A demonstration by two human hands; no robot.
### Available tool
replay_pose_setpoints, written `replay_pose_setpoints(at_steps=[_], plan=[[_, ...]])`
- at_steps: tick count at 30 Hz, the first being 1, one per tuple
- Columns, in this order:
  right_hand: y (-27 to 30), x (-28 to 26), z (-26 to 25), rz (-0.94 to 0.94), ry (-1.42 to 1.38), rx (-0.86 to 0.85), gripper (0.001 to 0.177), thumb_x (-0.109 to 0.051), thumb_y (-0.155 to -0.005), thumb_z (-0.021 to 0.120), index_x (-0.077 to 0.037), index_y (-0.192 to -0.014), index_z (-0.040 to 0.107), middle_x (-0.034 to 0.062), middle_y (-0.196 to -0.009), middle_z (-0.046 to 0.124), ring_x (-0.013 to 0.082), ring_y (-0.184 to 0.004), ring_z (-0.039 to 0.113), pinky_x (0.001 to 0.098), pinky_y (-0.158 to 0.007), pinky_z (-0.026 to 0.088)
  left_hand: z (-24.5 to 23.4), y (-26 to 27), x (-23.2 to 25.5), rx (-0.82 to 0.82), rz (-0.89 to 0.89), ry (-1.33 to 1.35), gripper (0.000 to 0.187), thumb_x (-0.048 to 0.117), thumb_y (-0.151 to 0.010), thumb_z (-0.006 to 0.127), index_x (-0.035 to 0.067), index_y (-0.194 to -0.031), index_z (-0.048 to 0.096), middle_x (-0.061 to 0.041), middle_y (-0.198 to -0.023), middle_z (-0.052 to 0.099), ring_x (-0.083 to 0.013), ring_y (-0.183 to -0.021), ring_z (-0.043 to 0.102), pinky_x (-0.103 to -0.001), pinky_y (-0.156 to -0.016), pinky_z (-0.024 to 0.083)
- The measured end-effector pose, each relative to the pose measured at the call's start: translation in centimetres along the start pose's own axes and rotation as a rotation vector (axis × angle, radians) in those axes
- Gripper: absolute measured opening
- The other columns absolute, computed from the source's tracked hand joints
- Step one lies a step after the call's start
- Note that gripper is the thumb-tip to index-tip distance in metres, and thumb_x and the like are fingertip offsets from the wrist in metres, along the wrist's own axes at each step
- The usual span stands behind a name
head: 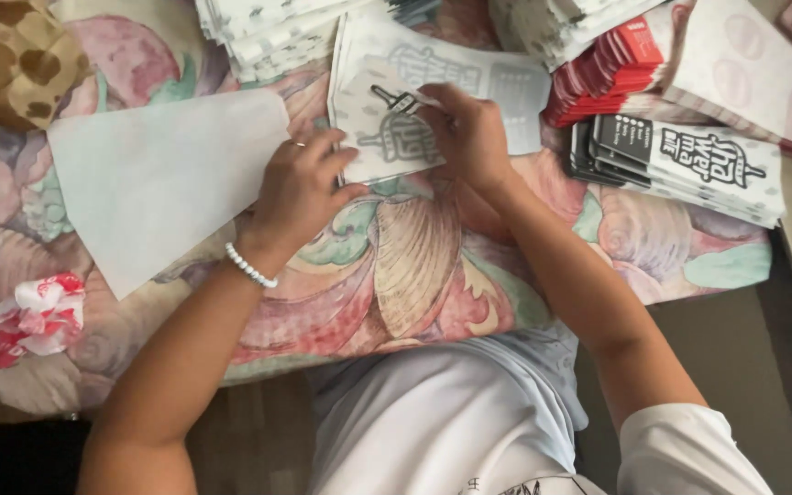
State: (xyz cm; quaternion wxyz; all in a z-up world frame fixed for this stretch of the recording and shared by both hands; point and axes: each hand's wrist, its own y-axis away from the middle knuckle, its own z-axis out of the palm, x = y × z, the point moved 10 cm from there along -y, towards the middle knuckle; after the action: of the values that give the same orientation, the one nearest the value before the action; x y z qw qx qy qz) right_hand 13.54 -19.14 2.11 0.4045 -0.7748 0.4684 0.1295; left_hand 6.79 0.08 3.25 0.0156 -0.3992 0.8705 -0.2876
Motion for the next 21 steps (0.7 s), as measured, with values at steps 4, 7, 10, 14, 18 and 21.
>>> replay_pose_setpoints(at_steps=[4, 7, 10, 14, 18, 21], plan=[[1.4, 0.3, 0.4, 0.070, -0.008, -0.057, 0.022, -0.006, -0.100, 0.060, -0.008, -0.107, 0.040, 0.0125, -0.096, 0.067, 0.0416, -0.072, 0.068, 0.0499, -0.059, 0.046, 1.7, 0.0, 0.5, -0.013, 0.132, -0.026, 0.024, 0.025, -0.080, 0.088, 0.010, -0.098, 0.081, -0.004, -0.097, 0.074, -0.0254, -0.087, 0.065, -0.044, -0.094, 0.049], [2.3, -4.0, 0.7, -0.273, 0.072, -0.068, 0.016, -0.003, -0.091, 0.069, -0.013, -0.085, 0.058, 0.0097, -0.109, 0.078, 0.0380, -0.088, 0.077, 0.0448, -0.070, 0.061, 3.4, 0.8, -0.2, 0.098, 0.157, -0.096, 0.010, 0.028, -0.094, 0.074, 0.018, -0.094, 0.075, 0.002, -0.089, 0.070, -0.0205, -0.092, 0.069, -0.041, -0.091, 0.050], [2.9, -6.6, 2.1, -0.357, 0.010, -0.223, 0.029, -0.020, -0.093, 0.075, -0.016, -0.121, 0.075, 0.0163, -0.134, 0.068, 0.0437, -0.111, 0.070, 0.0540, -0.086, 0.057, 3.3, 0.9, -0.3, 0.148, 0.105, -0.073, 0.005, 0.026, -0.098, 0.071, 0.022, -0.098, 0.074, 0.005, -0.085, 0.068, -0.0193, -0.085, 0.069, -0.040, -0.086, 0.052], [2.7, -6.2, 3.1, -0.383, 0.058, -0.191, 0.012, -0.015, -0.091, 0.080, -0.009, -0.102, 0.081, 0.0164, -0.111, 0.076, 0.0405, -0.111, 0.070, 0.0502, -0.089, 0.056, 1.3, 0.1, -0.6, 0.166, -0.021, 0.029, 0.019, 0.021, -0.090, 0.081, 0.016, -0.105, 0.071, 0.002, -0.096, 0.068, -0.0233, -0.091, 0.071, -0.040, -0.082, 0.055], [2.3, -2.7, 3.2, -0.064, -0.239, -0.168, 0.014, -0.018, -0.083, 0.090, -0.011, -0.094, 0.084, 0.0211, -0.099, 0.077, 0.0439, -0.107, 0.071, 0.0490, -0.091, 0.057, -0.6, 0.1, -2.0, 0.229, -0.200, 0.131, 0.056, 0.018, -0.070, 0.097, 0.010, -0.109, 0.059, -0.005, -0.097, 0.059, -0.0301, -0.095, 0.068, -0.044, -0.085, 0.055], [2.6, -0.6, 3.3, 0.228, -0.308, -0.130, 0.018, -0.024, -0.091, 0.084, -0.010, -0.102, 0.080, 0.0169, -0.106, 0.076, 0.0397, -0.106, 0.072, 0.0500, -0.089, 0.055, 0.1, 0.7, -2.5, 0.209, -0.207, 0.155, 0.059, 0.027, -0.066, 0.098, 0.011, -0.104, 0.057, -0.004, -0.092, 0.057, -0.0291, -0.091, 0.067, -0.045, -0.084, 0.055]])
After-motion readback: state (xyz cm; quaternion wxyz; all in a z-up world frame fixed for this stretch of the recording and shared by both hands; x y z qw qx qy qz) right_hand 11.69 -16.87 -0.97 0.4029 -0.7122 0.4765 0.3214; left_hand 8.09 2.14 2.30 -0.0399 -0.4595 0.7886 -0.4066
